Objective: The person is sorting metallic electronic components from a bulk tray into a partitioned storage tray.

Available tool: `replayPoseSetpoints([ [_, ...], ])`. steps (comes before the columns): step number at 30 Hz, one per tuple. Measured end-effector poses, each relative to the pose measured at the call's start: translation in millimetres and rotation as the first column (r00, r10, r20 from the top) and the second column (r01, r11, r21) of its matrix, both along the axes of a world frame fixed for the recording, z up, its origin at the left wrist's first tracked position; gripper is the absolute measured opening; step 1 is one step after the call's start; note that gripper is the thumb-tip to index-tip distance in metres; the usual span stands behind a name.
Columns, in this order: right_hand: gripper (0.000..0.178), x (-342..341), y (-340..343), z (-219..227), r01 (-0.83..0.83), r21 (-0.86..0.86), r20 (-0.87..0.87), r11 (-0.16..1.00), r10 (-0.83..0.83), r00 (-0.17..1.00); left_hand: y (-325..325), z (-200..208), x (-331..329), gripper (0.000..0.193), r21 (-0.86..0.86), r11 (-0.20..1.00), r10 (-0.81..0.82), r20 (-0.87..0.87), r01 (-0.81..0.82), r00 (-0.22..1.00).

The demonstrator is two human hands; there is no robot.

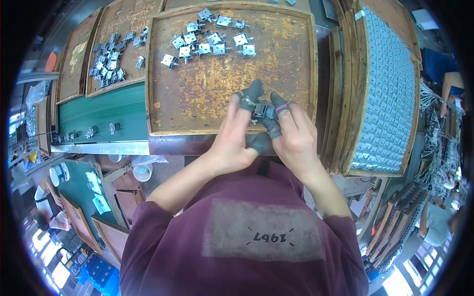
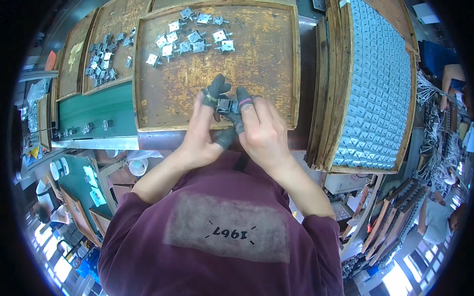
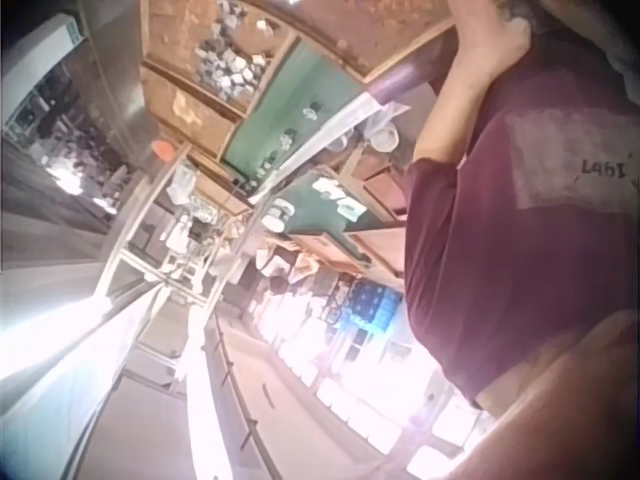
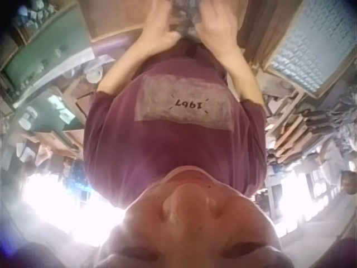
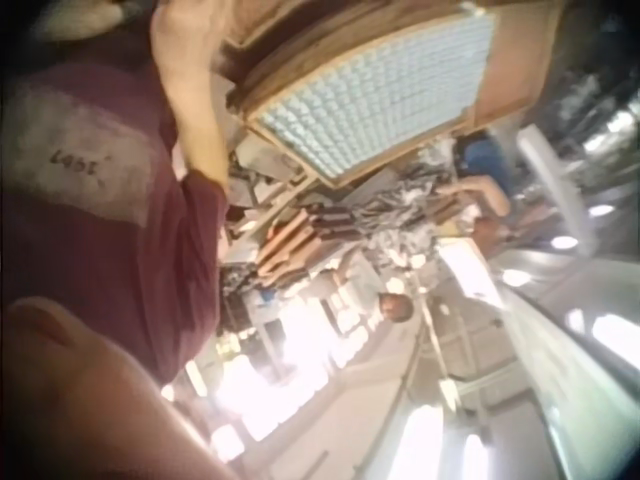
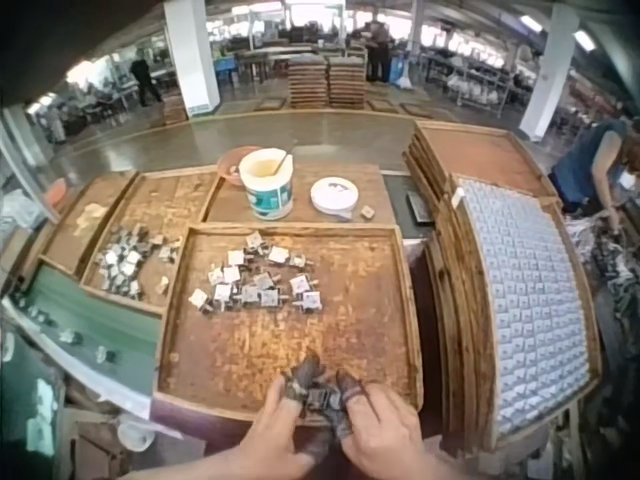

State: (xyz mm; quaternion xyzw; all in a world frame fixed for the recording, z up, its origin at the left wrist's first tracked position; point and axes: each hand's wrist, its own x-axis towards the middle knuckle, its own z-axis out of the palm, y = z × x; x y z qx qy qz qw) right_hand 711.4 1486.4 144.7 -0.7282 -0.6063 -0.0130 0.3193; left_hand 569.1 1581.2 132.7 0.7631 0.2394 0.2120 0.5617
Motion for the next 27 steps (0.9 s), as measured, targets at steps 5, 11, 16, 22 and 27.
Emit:
replayPoseSetpoints([
  [5,0.036,2,0,14,-0.065,-0.117,-0.276,0.991,0.030,0.961,6,-23,1,0.082,0.286,0.955,0.040,0.143,-0.080,0.989],
  [11,0.043,15,4,0,-0.339,-0.330,-0.693,0.881,0.018,0.721,12,-21,-3,0.073,0.205,0.976,-0.109,0.190,0.069,0.976],
  [16,0.038,-1,6,-4,-0.268,-0.208,-0.635,0.941,0.078,0.769,9,-24,-16,0.076,0.391,0.920,-0.073,0.147,0.009,0.987],
  [22,0.046,-16,22,-42,-0.317,-0.569,-0.506,0.759,-0.020,0.862,25,-40,-41,0.069,0.088,0.993,-0.078,-0.065,0.083,0.995],
  [27,0.053,-2,26,-50,0.101,-0.418,-0.135,0.903,-0.172,0.976,35,-65,-69,0.076,0.027,0.973,0.229,-0.174,-0.228,0.958],
])
